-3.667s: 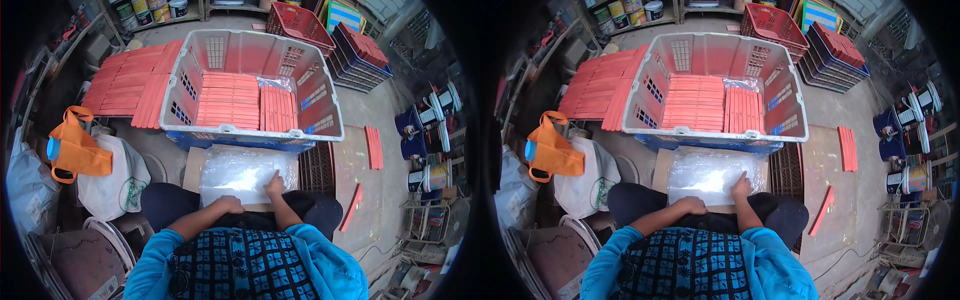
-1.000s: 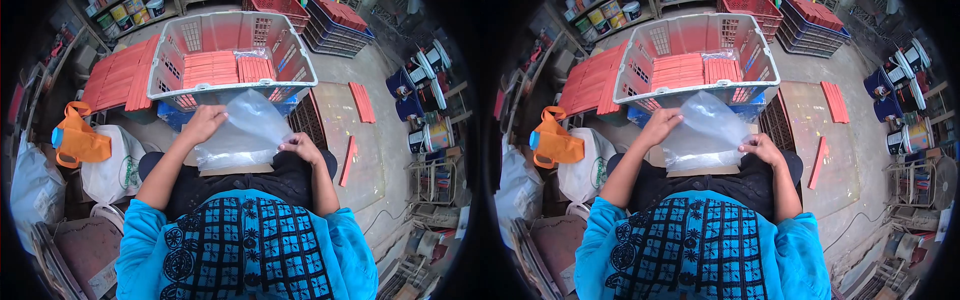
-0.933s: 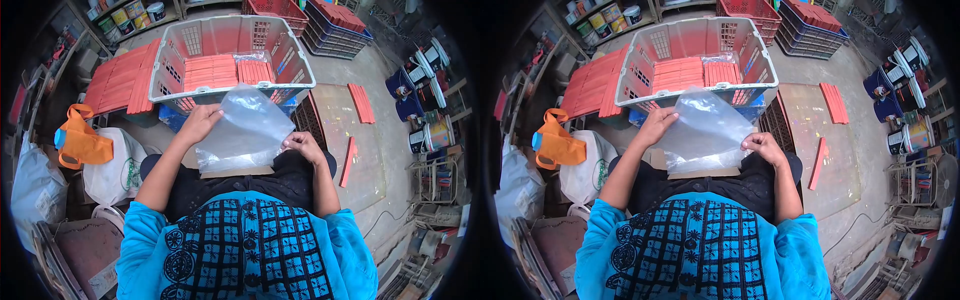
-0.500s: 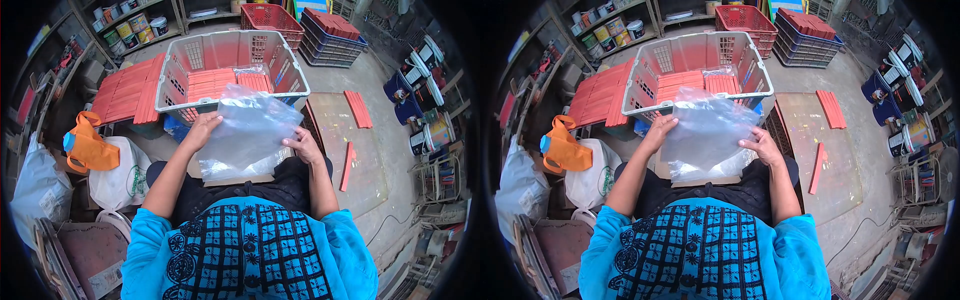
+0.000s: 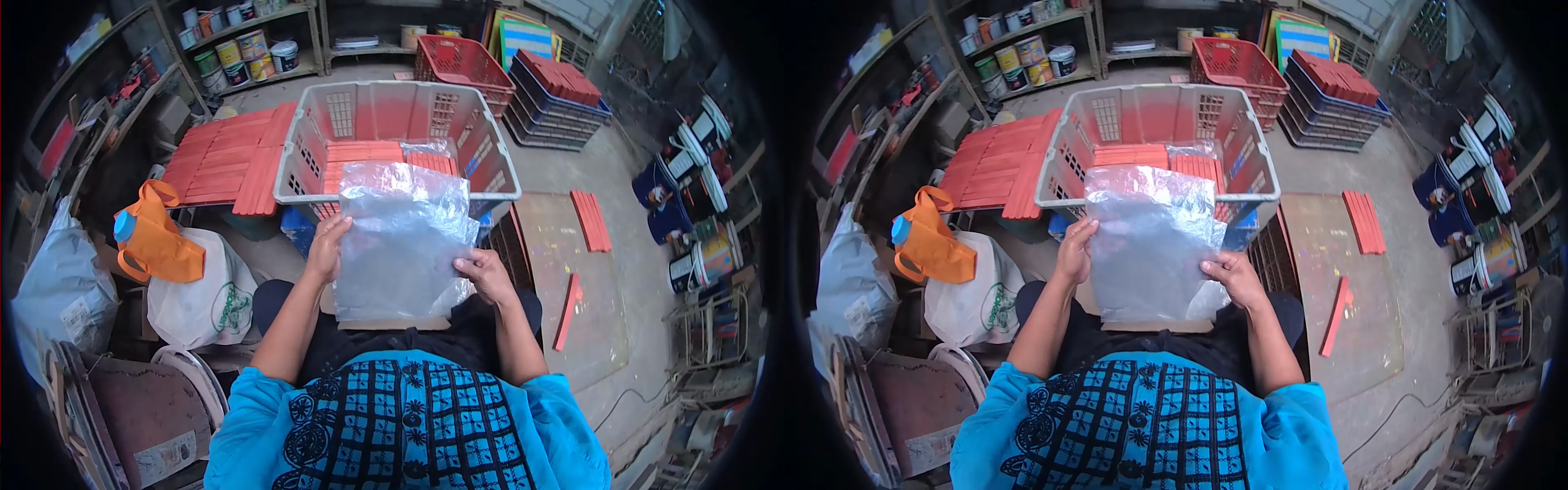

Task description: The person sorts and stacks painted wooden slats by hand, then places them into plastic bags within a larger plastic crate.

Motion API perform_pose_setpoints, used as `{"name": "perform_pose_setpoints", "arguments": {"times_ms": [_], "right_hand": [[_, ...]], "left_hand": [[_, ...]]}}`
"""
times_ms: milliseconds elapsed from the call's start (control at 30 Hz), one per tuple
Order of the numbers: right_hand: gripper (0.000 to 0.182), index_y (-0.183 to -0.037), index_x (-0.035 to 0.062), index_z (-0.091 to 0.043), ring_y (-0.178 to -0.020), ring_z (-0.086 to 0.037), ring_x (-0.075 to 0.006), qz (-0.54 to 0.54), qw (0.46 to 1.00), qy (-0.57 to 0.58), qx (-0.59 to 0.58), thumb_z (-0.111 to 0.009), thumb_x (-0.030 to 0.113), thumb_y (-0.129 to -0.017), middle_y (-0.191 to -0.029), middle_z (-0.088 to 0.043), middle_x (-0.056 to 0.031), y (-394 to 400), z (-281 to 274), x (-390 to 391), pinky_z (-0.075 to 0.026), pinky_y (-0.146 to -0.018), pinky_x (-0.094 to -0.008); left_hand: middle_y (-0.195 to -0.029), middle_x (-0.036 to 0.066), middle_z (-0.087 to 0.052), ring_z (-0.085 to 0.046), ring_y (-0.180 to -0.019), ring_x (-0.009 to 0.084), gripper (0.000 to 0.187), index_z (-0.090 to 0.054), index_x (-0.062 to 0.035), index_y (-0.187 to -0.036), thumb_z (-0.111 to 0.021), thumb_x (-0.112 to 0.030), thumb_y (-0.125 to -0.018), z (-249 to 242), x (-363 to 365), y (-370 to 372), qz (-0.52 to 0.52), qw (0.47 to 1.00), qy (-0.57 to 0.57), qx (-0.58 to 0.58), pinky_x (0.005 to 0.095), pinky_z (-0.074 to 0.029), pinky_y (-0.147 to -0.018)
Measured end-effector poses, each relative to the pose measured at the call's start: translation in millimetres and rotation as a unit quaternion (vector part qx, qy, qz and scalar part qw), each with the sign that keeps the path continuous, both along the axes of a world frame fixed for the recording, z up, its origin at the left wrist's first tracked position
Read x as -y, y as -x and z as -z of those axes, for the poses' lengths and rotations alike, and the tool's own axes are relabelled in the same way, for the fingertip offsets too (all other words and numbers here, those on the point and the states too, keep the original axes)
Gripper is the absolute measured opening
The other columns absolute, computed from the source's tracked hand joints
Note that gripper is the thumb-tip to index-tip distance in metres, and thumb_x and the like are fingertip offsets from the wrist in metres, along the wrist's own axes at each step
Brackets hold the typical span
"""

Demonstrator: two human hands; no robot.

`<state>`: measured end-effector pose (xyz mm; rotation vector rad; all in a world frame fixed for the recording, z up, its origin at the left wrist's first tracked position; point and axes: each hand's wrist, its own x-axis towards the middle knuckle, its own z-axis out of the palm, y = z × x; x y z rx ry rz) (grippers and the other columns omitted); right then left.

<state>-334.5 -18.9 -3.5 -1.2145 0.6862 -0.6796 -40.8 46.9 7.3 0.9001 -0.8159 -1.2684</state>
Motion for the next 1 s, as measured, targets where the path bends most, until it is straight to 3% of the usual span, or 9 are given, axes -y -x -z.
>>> {"name": "perform_pose_setpoints", "arguments": {"times_ms": [167,267,433,500,600,700,833,933,1000], "right_hand": [[0.028,-0.115,-0.0039,-0.057,-0.083,-0.064,-0.0185,-0.014,1.0,0.021,-0.011,-0.053,0.007,-0.09,-0.099,-0.065,-0.0111,-49.3,-64.1,53.2,-0.054,-0.071,-0.0301],[0.017,-0.102,-0.0025,-0.059,-0.076,-0.063,-0.0141,0.02,0.999,0.047,-0.007,-0.051,0.005,-0.089,-0.09,-0.065,-0.0083,-95.9,-73.9,118.9,-0.054,-0.069,-0.0264],[0.015,-0.101,0.0001,-0.059,-0.07,-0.061,-0.0113,0.033,0.996,-0.07,0.053,-0.049,0.001,-0.089,-0.085,-0.064,-0.0056,-181.2,-65.2,212.3,-0.052,-0.066,-0.0248],[0.016,-0.101,0.0005,-0.059,-0.069,-0.06,-0.0111,0.027,0.994,-0.094,0.039,-0.047,0.0,-0.09,-0.085,-0.064,-0.0053,-205.8,-37.1,249.2,-0.051,-0.063,-0.0246],[0.015,-0.101,0.0005,-0.058,-0.07,-0.06,-0.0131,0.028,0.996,-0.085,0.003,-0.048,0.001,-0.09,-0.084,-0.063,-0.0059,-235.2,30.5,305.5,-0.052,-0.064,-0.0258],[0.013,-0.099,0.002,-0.058,-0.069,-0.06,-0.0146,0.056,0.992,-0.107,-0.031,-0.05,0.002,-0.089,-0.082,-0.062,-0.0052,-257.7,54.4,312.0,-0.051,-0.062,-0.0279],[0.013,-0.099,0.002,-0.058,-0.068,-0.06,-0.0146,0.104,0.988,-0.101,-0.061,-0.052,0.001,-0.087,-0.08,-0.062,-0.0049,-272.2,98.4,319.6,-0.051,-0.059,-0.0282],[0.015,-0.1,0.0007,-0.057,-0.067,-0.061,-0.0151,-0.037,0.961,-0.09,-0.258,-0.053,-0.001,-0.085,-0.081,-0.063,-0.0054,-259.6,131.8,342.6,-0.052,-0.06,-0.0278],[0.016,-0.1,0.0005,-0.057,-0.066,-0.061,-0.0144,-0.028,0.975,-0.107,-0.193,-0.056,-0.002,-0.084,-0.08,-0.063,-0.0062,-264.4,108.4,333.4,-0.052,-0.057,-0.0266]], "left_hand": [[-0.106,0.015,-0.062,-0.063,-0.091,0.0257,0.033,-0.049,0.0028,-0.118,-0.042,-0.017,-0.092,-13.3,14.5,-53.6,-0.148,0.987,0.036,-0.054,0.036,-0.051,-0.078],[-0.104,0.016,-0.063,-0.065,-0.084,0.0257,0.029,-0.05,-0.0022,-0.114,-0.041,-0.019,-0.092,-35.2,10.5,-89.2,-0.241,0.965,0.062,-0.08,0.0327,-0.049,-0.074],[-0.123,0.018,-0.053,-0.052,-0.112,0.0263,0.038,-0.045,-0.0012,-0.125,-0.04,-0.019,-0.091,19.1,-22.2,-153.8,-0.357,0.899,0.097,-0.236,0.0382,-0.04,-0.093],[-0.13,0.018,-0.048,-0.043,-0.123,0.0262,0.043,-0.041,0.001,-0.129,-0.039,-0.019,-0.092,36.8,-34.9,-170.5,-0.454,0.837,0.067,-0.297,0.0398,-0.034,-0.101],[-0.13,0.018,-0.048,-0.042,-0.124,0.0265,0.042,-0.04,0.0028,-0.13,-0.037,-0.018,-0.093,78.7,-69.5,-213.6,-0.422,0.846,0.111,-0.305,0.0407,-0.03,-0.106],[-0.13,0.019,-0.048,-0.046,-0.121,0.0264,0.041,-0.039,0.0034,-0.13,-0.033,-0.017,-0.095,53.6,-78.3,-209.7,-0.32,0.879,0.192,-0.297,0.0398,-0.034,-0.104],[-0.128,0.02,-0.049,-0.054,-0.11,0.0282,0.041,-0.038,0.0041,-0.13,-0.029,-0.018,-0.097,60.1,-86.0,-215.9,-0.379,0.86,0.158,-0.302,0.0403,-0.047,-0.094],[-0.126,0.02,-0.051,-0.056,-0.107,0.0293,0.041,-0.038,0.004,-0.13,-0.03,-0.018,-0.097,43.5,-78.8,-208.2,-0.431,0.825,0.128,-0.342,0.0407,-0.048,-0.092],[-0.126,0.021,-0.05,-0.057,-0.105,0.0297,0.041,-0.038,0.0046,-0.13,-0.03,-0.019,-0.097,47.0,-82.3,-210.3,-0.373,0.848,0.158,-0.342,0.041,-0.048,-0.092]]}}
